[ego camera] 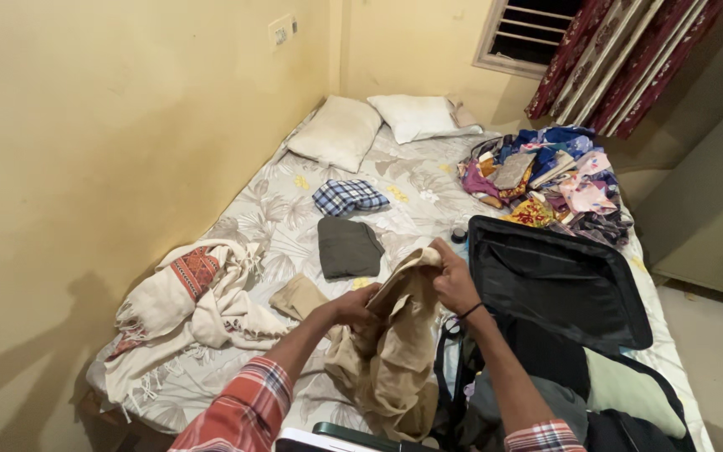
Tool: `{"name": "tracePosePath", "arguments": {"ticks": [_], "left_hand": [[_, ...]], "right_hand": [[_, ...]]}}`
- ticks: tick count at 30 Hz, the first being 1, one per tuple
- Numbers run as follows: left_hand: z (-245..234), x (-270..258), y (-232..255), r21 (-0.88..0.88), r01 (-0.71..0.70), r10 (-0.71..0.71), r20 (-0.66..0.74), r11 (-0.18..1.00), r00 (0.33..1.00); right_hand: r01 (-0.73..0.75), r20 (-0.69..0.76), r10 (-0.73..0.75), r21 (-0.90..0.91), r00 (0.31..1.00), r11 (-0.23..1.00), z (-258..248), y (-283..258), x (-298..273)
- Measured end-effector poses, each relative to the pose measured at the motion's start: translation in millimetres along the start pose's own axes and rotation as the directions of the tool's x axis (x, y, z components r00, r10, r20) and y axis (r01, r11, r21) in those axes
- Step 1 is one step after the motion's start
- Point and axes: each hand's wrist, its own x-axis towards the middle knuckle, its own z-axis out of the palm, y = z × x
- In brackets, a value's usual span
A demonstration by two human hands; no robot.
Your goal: The person folds several pieces of clothing on a bed and places them into an open suitcase. They handle dark gray, black, and beige garments, folding each item and arranging them inside the suitcase.
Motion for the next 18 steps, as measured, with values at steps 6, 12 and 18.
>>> {"name": "tracePosePath", "arguments": {"ticks": [6,12,18], "left_hand": [[8.8,-17.4,-35.2,0.262,0.06,-0.025,-0.136,0.963,0.99],[-1.2,-34.3,-26.1,0.563,0.242,0.066,-0.47,0.79,0.88],[-43.2,-43.6,1.8,0.256,0.111,0.083,-0.643,0.96,0.761]], "right_hand": [[0.066,-0.099,-0.062,0.031,0.993,0.997,-18.8,5.4,6.3],[0.121,-0.236,-0.12,-0.012,0.964,0.993,-27.5,17.8,0.6],[0.064,-0.448,-0.114,-0.124,0.887,0.99,-41.0,30.5,-3.7]]}}
